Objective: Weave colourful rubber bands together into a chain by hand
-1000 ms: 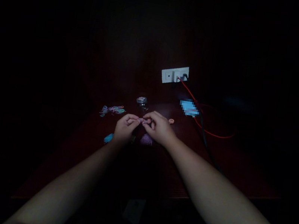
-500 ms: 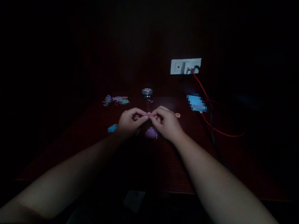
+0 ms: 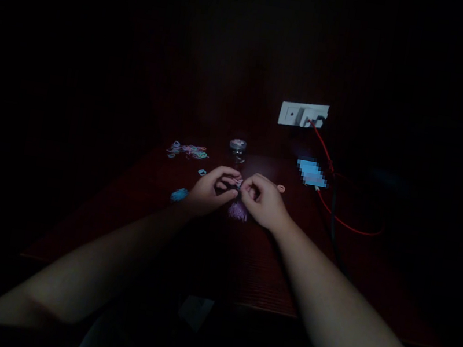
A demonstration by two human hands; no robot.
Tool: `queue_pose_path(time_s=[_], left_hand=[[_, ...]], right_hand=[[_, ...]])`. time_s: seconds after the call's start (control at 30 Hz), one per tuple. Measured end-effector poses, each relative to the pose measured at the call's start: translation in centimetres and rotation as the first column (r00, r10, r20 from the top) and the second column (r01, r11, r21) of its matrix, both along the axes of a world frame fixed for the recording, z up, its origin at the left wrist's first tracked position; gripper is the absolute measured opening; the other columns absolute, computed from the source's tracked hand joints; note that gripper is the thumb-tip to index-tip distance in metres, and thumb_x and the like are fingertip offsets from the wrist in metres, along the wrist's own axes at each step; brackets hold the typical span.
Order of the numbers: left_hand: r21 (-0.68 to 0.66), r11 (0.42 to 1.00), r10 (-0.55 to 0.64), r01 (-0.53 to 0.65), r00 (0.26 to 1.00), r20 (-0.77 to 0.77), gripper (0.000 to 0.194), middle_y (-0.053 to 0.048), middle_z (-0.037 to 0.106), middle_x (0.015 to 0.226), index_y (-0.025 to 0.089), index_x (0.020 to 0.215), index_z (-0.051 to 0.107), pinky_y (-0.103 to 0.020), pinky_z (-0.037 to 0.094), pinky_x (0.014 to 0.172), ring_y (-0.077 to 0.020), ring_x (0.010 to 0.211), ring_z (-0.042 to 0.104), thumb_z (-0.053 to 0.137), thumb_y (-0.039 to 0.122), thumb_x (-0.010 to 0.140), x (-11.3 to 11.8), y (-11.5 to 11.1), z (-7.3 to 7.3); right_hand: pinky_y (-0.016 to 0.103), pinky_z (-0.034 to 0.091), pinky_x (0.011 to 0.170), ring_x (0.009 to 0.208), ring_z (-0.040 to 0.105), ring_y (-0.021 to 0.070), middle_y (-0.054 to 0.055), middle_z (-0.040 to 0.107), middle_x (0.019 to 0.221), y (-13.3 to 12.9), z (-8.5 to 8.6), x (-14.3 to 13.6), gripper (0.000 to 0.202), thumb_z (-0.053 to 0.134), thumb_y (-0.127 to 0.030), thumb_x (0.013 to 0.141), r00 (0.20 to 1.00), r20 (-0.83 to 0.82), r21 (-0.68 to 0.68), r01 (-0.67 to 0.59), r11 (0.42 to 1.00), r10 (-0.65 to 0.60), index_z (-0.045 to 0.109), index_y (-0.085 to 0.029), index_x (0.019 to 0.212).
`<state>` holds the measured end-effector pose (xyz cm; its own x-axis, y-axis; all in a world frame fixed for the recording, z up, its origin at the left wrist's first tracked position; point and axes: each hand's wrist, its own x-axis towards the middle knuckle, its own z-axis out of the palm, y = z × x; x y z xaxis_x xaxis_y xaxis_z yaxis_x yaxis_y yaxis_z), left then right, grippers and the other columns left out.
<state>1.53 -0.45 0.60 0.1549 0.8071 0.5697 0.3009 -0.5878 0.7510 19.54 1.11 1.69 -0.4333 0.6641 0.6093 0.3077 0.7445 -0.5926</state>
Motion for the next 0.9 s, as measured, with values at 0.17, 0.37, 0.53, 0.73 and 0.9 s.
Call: queue_pose_path(time_s=[0.17, 0.37, 0.53, 0.73, 0.9], left_hand=[[-0.050, 0.999, -0.012, 0.011, 1.000, -0.014, 0.013, -0.002, 0.066, 0.077, 0.018, 0.087, 0.066, -0.024, 0.047, 0.061, -0.0124, 0.068, 0.060, 0.066, 0.023, 0.075, 0.16, 0.36, -0.43], [-0.054, 0.999, 0.001, -0.003, 1.000, -0.026, 0.008, 0.000, 0.061, 0.067, 0.018, 0.077, 0.063, -0.023, 0.044, 0.057, -0.0106, 0.060, 0.054, 0.066, 0.024, 0.074, 0.01, 0.30, -0.33], [-0.041, 0.999, 0.025, -0.027, 0.999, -0.045, 0.008, -0.001, 0.064, 0.070, 0.018, 0.079, 0.065, -0.024, 0.044, 0.058, -0.0113, 0.062, 0.055, 0.065, 0.025, 0.076, -0.18, 0.42, -0.34], [-0.046, 0.999, 0.025, -0.027, 0.999, -0.040, 0.009, -0.003, 0.066, 0.075, 0.018, 0.078, 0.066, -0.024, 0.045, 0.059, -0.0125, 0.064, 0.057, 0.063, 0.026, 0.077, -0.29, 0.44, -0.17], [-0.076, 0.996, 0.041, -0.047, 0.996, -0.077, 0.012, -0.002, 0.067, 0.076, 0.016, 0.081, 0.066, -0.022, 0.044, 0.058, -0.0113, 0.064, 0.057, 0.062, 0.027, 0.078, -0.26, 0.21, -0.04]], right_hand=[[0.026, 0.040, 0.059, 0.064, 0.048, 0.0134, 0.002, 0.053, 0.072, 0.02, -0.06, 0.01, 0.011, 0.057, -0.026, 0.084, 1.000, 0.004, 0.002, 0.010, 1.000, -0.010, 0.059, -0.017, 0.078], [0.026, 0.039, 0.059, 0.063, 0.047, 0.0131, 0.002, 0.052, 0.071, 0.10, -0.12, -0.02, 0.010, 0.056, -0.025, 0.084, 1.000, -0.009, 0.010, 0.015, 1.000, -0.015, 0.058, -0.017, 0.078], [0.027, 0.039, 0.059, 0.063, 0.047, 0.0132, 0.001, 0.050, 0.070, 0.20, -0.18, 0.03, 0.009, 0.055, -0.023, 0.084, 1.000, -0.017, 0.010, 0.015, 1.000, -0.014, 0.057, -0.018, 0.077], [0.026, 0.039, 0.057, 0.061, 0.047, 0.0122, 0.000, 0.050, 0.070, 0.35, -0.50, 0.05, 0.002, 0.056, -0.020, 0.082, 0.999, -0.052, -0.041, -0.018, 0.999, 0.016, 0.056, -0.018, 0.082], [0.023, 0.039, 0.051, 0.055, 0.046, 0.0089, 0.001, 0.056, 0.081, 0.10, -0.50, -0.18, 0.021, 0.062, -0.022, 0.078, 0.995, -0.080, -0.092, -0.070, 0.993, 0.062, 0.056, -0.019, 0.098]])
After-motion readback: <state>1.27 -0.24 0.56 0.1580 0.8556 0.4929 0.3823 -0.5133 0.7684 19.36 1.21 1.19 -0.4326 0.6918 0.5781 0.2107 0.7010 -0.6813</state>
